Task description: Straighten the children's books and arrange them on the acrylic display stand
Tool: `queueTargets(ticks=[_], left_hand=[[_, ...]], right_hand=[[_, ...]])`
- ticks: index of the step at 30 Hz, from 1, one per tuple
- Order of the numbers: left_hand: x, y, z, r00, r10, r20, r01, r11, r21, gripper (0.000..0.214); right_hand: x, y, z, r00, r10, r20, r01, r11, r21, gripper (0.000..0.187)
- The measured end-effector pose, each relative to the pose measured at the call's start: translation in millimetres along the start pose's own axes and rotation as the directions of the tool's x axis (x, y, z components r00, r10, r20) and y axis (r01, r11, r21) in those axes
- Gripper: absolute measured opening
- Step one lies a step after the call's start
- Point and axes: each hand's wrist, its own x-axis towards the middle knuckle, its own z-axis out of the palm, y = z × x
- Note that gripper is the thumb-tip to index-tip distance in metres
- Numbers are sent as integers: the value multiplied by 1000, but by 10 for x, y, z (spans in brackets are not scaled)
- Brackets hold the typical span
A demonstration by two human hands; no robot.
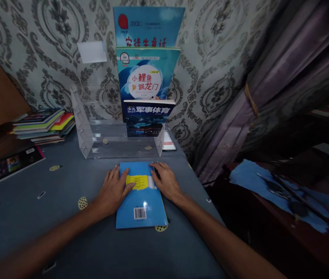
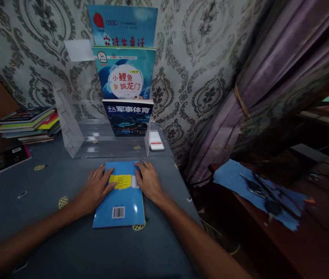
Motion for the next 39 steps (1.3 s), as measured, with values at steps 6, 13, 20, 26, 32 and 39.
queueTargets(ticks=[6,13,20,26,32,39], left_hand=[[34,77,20,1000,11,-19,-11,1000,-17,61],[26,163,41,1000,6,-6,-6,1000,-12,67],[21,145,2,999,39,24,-38,999,-24,68],[85,-128,-107,985,171,35,-165,978,-128,51],[142,-296,-144,985,174,-9,-167,932,-322,46],[136,-347,-30,992,127,-26,-128,931,-341,52]], right_hand=[[-16,44,-53,1000,17,2,-17,1000,21,31],[-4,129,-60,998,62,-18,-61,997,52,31],[6,220,-88,999,41,-24,-38,996,86,32],[-1,205,-104,998,51,-29,-48,993,105,32],[-7,176,-121,998,53,-17,-51,994,97,33],[-17,161,-101,1000,28,-4,-28,999,46,33]])
